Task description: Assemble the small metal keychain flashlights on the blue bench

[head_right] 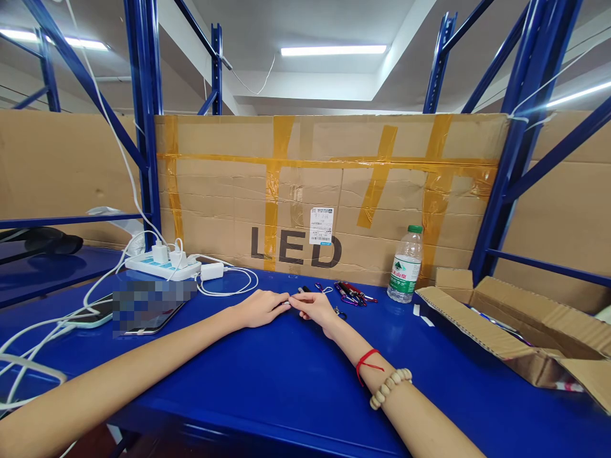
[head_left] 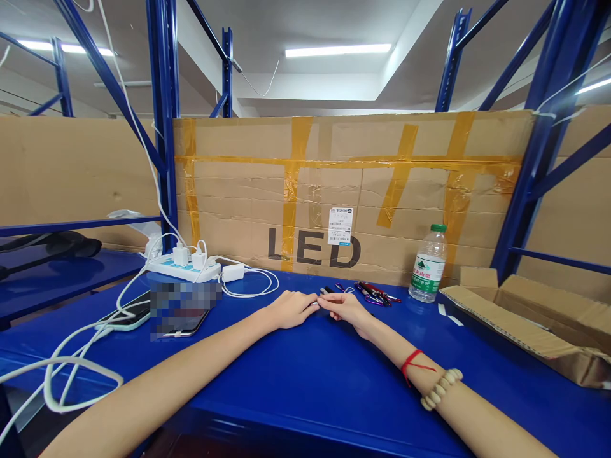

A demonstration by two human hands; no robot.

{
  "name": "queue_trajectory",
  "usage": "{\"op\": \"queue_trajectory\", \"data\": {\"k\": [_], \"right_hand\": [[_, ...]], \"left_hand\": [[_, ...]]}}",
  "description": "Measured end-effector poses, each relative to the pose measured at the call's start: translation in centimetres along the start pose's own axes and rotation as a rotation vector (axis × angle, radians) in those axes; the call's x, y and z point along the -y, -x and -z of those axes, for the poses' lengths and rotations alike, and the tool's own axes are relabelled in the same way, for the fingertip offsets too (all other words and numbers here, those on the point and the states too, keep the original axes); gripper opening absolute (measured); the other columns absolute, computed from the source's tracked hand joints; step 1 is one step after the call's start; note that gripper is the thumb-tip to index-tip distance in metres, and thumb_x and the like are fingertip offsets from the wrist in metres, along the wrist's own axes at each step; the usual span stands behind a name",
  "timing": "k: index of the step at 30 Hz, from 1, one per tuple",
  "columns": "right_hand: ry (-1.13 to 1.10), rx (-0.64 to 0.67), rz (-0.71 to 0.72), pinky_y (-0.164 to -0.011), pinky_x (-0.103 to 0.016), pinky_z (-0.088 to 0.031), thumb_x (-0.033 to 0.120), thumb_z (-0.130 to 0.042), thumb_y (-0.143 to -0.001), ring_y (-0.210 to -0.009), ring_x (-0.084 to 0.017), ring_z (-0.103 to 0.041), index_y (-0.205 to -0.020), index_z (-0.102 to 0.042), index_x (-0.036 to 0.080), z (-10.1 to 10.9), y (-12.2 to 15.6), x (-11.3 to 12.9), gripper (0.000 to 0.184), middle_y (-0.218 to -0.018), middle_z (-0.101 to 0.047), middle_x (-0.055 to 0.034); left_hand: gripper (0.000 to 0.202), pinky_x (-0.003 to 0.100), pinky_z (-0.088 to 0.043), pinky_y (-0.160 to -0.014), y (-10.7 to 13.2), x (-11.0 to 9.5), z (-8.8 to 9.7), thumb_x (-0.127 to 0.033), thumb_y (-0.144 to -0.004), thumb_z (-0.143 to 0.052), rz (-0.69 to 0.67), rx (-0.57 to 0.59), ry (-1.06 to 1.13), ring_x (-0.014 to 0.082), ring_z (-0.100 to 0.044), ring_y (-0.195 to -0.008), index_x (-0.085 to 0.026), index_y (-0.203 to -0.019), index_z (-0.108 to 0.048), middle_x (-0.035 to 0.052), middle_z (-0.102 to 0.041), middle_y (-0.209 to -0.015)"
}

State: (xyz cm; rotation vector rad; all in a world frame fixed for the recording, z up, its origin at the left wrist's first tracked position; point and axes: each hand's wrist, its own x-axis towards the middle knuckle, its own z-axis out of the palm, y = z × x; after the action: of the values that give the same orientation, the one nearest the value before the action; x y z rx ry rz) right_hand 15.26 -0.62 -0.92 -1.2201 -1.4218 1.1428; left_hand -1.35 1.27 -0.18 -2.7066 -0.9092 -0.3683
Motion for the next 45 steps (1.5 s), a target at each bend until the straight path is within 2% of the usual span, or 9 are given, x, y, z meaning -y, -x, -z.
{"op": "queue_trajectory", "data": {"k": [12, 17, 25, 34, 40, 45], "right_hand": [[0.020, 0.019, 0.019, -0.039, -0.013, -0.032, 0.032, -0.068, -0.061, -0.042, -0.001, -0.041, -0.077, -0.069, 0.014, 0.13, -0.16, -0.17, 0.024, -0.052, -0.051, 0.0034], [0.018, -0.003, -0.022, -0.040, -0.013, -0.032, 0.029, -0.066, -0.064, -0.043, -0.001, -0.041, -0.080, -0.068, 0.014, 0.05, 0.00, 0.09, 0.023, -0.050, -0.049, 0.0036], [-0.030, -0.039, -0.021, -0.039, -0.015, -0.031, 0.029, -0.071, -0.057, -0.039, -0.001, -0.036, -0.086, -0.067, 0.013, 0.08, 0.18, 0.24, 0.033, -0.044, -0.045, 0.0058], [-0.065, -0.056, 0.004, -0.039, -0.016, -0.031, 0.031, -0.075, -0.047, -0.040, -0.002, -0.037, -0.079, -0.068, 0.014, 0.04, 0.31, 0.28, 0.037, -0.046, -0.047, 0.0058], [0.013, -0.080, 0.171, -0.038, -0.018, -0.029, 0.039, -0.071, -0.049, -0.040, -0.003, -0.037, -0.074, -0.068, 0.013, -0.03, 0.25, 0.12, 0.036, -0.051, -0.051, 0.0035], [0.076, -0.080, 0.325, -0.037, -0.020, -0.030, 0.041, -0.070, -0.051, -0.039, -0.004, -0.038, -0.068, -0.067, 0.013, 0.03, 0.23, -0.03, 0.033, -0.056, -0.054, 0.0011]], "left_hand": [[0.029, 0.026, -0.040, -0.054, 0.03, -0.01, -0.02, -0.034, -0.090, -0.023, -0.006, -0.010, 0.018, 0.0199, -0.061, -0.071, -0.019, -0.087, -0.047, 0.0022, -0.063, -0.080], [0.030, 0.027, -0.042, -0.057, -0.07, 0.16, -0.20, -0.035, -0.090, -0.021, 0.013, 0.001, 0.028, 0.0210, -0.061, -0.073, -0.019, -0.089, -0.046, 0.0029, -0.063, -0.081], [0.030, 0.028, -0.043, -0.061, -0.01, 0.20, -0.29, -0.035, -0.091, -0.017, 0.050, -0.011, 0.075, 0.0211, -0.061, -0.077, -0.021, -0.096, -0.043, 0.0034, -0.062, -0.087], [0.025, 0.027, -0.043, -0.072, 0.05, 0.21, -0.55, -0.032, -0.091, -0.023, 0.011, -0.125, 0.153, 0.0173, -0.056, -0.089, -0.020, -0.100, -0.043, 0.0039, -0.058, -0.097], [0.025, 0.027, -0.043, -0.076, 0.16, 0.05, -0.75, -0.029, -0.091, -0.025, -0.010, -0.207, 0.119, 0.0162, -0.054, -0.092, -0.018, -0.108, -0.039, 0.0055, -0.057, -0.102], [0.026, 0.028, -0.044, -0.076, 0.32, -0.23, -0.63, -0.026, -0.091, -0.026, -0.017, -0.242, 0.046, 0.0173, -0.054, -0.092, -0.016, -0.106, -0.043, 0.0065, -0.058, -0.101]]}}
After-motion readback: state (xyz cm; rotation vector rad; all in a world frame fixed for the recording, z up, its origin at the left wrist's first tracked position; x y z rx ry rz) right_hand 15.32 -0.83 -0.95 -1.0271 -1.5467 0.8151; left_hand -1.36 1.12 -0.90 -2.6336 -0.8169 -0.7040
